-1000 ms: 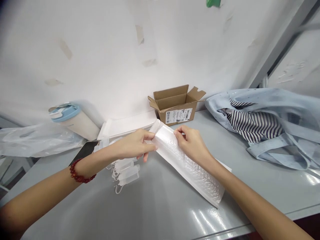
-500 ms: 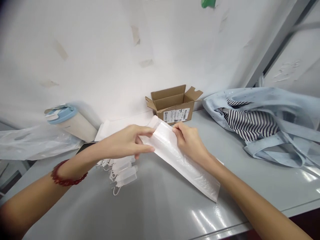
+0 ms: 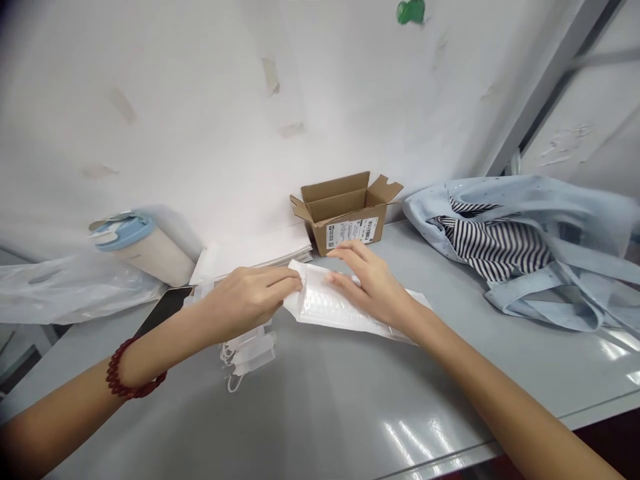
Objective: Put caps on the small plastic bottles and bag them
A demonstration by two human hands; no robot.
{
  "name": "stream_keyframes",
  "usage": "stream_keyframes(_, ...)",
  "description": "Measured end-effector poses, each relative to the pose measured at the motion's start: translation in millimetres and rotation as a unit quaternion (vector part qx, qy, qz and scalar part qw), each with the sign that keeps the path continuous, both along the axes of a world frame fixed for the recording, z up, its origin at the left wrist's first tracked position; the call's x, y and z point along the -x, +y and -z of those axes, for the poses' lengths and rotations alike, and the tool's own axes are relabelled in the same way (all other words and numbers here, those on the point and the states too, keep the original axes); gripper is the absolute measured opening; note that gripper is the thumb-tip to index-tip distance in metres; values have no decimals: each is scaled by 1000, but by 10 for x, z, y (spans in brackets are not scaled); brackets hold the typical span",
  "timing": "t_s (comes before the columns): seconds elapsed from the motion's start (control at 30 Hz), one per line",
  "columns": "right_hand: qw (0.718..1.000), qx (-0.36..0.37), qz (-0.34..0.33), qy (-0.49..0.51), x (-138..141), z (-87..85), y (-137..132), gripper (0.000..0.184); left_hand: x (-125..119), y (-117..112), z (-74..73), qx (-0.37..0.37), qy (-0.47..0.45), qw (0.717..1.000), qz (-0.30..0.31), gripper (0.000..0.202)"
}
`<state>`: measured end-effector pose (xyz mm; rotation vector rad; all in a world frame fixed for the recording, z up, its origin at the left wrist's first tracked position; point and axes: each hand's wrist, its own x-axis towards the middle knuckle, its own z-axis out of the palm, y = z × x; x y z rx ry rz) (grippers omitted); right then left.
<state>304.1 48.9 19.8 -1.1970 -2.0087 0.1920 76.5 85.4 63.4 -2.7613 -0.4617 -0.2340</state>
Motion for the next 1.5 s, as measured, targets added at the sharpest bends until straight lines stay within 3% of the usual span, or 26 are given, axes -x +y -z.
stream_keyframes(0.1,995,-19,-78,-54,46,-45,-99,41,-15,20,-74,37,-9,999,-29,30)
stream_keyframes(0.17,990,-49,-70,-114,92,-35,-148,46,-27,31,-115,67,-33,997,-33,27)
stream_keyframes(0.23,980,-87,-49,-173,139,5,-168,36,-48,32,-124,93,-67,993,-30,22)
stream_keyframes(0.4,969,-128,-24,-212,145,63,-142,40,-133,-24,-1,144,-194,970,-9,16)
stream_keyframes(0.5,975,-109,-43,-188,80,26,-136,33,-190,-79,103,178,-246,953,4,31)
stream_keyframes(0.73,980,-150,0,-131,34,-34,-161,22,-327,-206,198,184,-207,961,16,38)
stream_keyframes(0.87,976,-172,15,-133,60,-27,-152,19,-433,-206,181,191,-110,973,-64,20)
stream_keyframes(0.93,970,-200,49,-130,71,-21,-137,18,-486,-145,147,216,-93,965,-118,28)
stream_keyframes(1.0,958,-236,108,-122,74,-23,-120,22,-531,-46,105,308,-132,927,-169,34)
stream_keyframes(1.03,952,-247,135,-122,70,-26,-113,26,-549,10,88,384,-169,888,-187,35)
stream_keyframes(1.13,951,-207,151,-173,46,-29,-100,34,-592,165,79,631,-231,705,-229,29)
stream_keyframes(1.2,958,-132,117,-225,24,-7,-93,42,-621,242,110,695,-226,634,-253,27)
stream_keyframes(1.3,951,-14,91,-294,-4,68,-67,51,-670,340,182,710,-205,605,-296,24)
stream_keyframes(1.37,933,40,108,-340,-24,132,-32,43,-697,420,236,717,-183,590,-322,22)
stream_keyframes(1.43,915,73,128,-375,-53,195,15,35,-712,518,300,724,-150,584,-335,23)
stream_keyframes(1.5,907,88,129,-391,-94,253,70,43,-711,619,373,727,-106,588,-339,23)
